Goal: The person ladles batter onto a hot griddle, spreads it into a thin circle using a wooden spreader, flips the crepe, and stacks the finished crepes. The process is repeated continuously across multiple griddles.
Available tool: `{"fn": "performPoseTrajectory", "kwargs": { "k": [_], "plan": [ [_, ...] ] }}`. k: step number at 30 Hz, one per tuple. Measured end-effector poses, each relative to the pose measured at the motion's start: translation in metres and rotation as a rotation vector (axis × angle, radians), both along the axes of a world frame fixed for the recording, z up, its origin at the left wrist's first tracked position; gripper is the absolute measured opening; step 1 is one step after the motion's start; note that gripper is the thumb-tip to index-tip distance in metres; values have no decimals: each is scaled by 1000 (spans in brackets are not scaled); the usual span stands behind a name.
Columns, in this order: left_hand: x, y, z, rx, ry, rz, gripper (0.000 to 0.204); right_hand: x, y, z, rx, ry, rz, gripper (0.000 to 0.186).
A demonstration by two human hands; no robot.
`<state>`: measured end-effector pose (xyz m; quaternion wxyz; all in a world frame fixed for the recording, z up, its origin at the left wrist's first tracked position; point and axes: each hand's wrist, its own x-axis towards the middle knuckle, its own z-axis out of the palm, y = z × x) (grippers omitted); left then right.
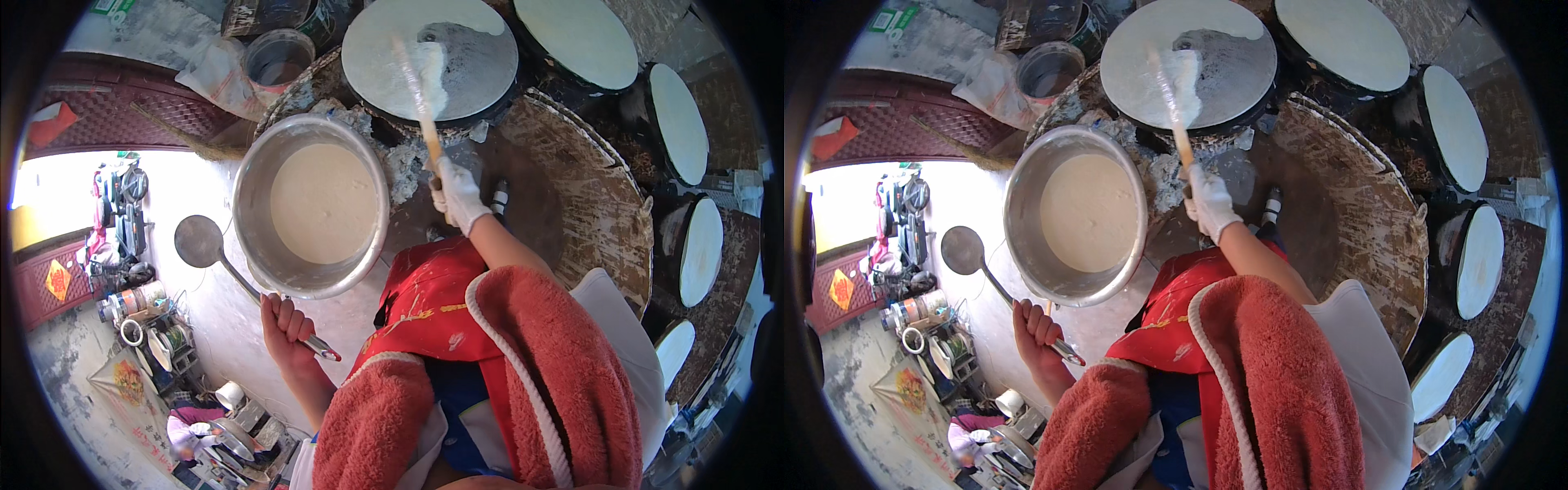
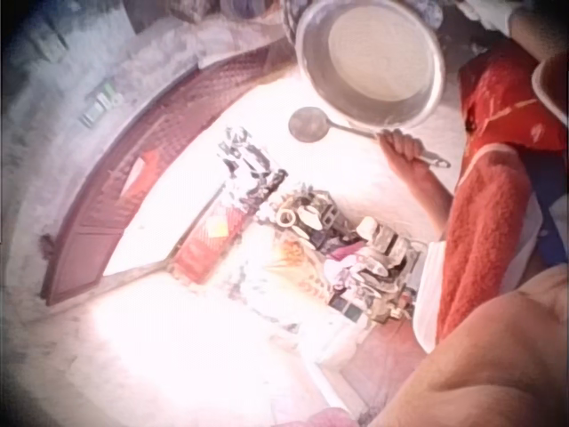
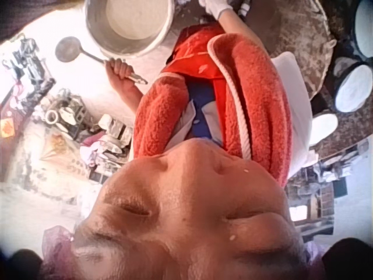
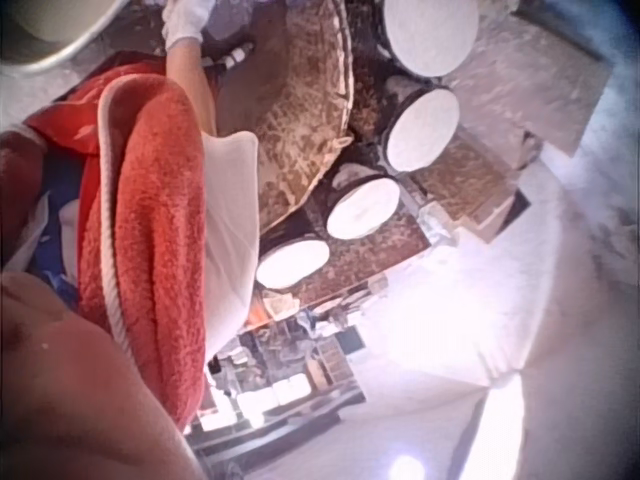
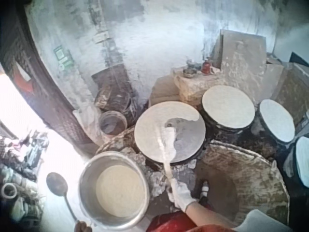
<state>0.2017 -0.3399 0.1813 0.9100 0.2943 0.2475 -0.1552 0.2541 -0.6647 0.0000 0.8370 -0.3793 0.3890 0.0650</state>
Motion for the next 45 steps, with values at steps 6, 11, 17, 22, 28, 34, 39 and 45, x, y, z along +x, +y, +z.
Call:
{"fn": "performPoseTrajectory", "kwargs": {
  "k": [6, 11, 17, 22, 28, 34, 39, 45],
  "plan": [
    [8, -19, 2, -14, 20, -20, 34, -5, -65, 16, 44, 116, -110, 27],
    [9, -45, 7, -57, -1, -54, 34, -17, -46, 25, -66, -34, 59, 34],
    [18, -83, 10, -38, 6, -108, 34, -66, -97, 10, -69, -11, 201, 41],
    [20, -115, 10, -8, 23, -109, 34, -47, -169, 18, 8, 40, 178, 34],
    [18, -145, 17, 24, 30, -98, 34, -50, -162, 23, -345, -41, 425, 41],
    [19, -172, 17, 8, 51, -70, 34, -84, -234, 20, -242, 23, 465, 47],
    [18, -196, 18, 6, 47, -57, 35, -27, -284, 17, -226, -6, 410, 43],
    [14, -224, 21, 18, 28, -31, 34, -51, -295, 9, -505, -112, 878, 43]
  ]
}}
